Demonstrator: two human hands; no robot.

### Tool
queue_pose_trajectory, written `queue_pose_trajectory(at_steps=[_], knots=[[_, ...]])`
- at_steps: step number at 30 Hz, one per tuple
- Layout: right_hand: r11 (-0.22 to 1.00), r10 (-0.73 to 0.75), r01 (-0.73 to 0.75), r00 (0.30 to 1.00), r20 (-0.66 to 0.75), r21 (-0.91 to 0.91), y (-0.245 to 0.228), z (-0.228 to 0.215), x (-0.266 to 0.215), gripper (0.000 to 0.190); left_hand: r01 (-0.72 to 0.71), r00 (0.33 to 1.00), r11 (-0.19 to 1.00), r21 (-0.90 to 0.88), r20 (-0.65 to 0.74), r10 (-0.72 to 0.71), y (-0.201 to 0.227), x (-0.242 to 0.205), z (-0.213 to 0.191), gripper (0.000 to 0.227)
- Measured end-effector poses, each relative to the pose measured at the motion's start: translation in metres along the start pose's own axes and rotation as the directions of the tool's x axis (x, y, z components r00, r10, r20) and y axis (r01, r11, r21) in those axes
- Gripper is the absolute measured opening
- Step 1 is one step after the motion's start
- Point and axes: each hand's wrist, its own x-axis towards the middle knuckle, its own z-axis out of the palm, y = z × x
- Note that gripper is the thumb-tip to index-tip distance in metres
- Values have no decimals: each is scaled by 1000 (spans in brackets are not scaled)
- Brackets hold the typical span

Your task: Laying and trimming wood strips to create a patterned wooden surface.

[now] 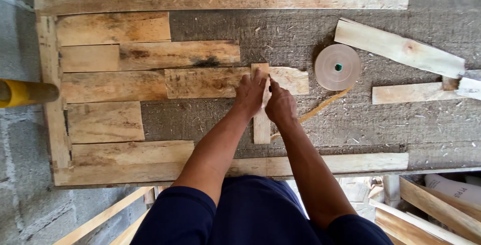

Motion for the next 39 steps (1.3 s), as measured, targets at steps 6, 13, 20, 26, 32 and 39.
queue_pose_trajectory(at_steps=[6,13,20,26,32,39], knots=[[998,-23,23,1000,-10,65,-3,-12,-25,52,50,982,993,-104,187,-30,11,-21,-64,103],[994,-33,33,999,-3,102,25,15,-46,52,46,988,996,-74,153,-34,10,2,-34,106],[964,-111,132,989,-101,232,64,34,-81,37,54,944,998,31,324,-61,10,-15,-65,107],[918,-82,174,963,-257,358,73,67,-85,45,34,954,999,-4,298,-31,8,-24,-69,110],[925,-22,131,956,-293,358,33,80,-74,89,40,988,998,-51,148,-33,-1,-17,-32,104],[926,34,52,975,-221,373,16,80,-74,100,120,990,959,-256,-44,-136,-28,-13,9,107]])
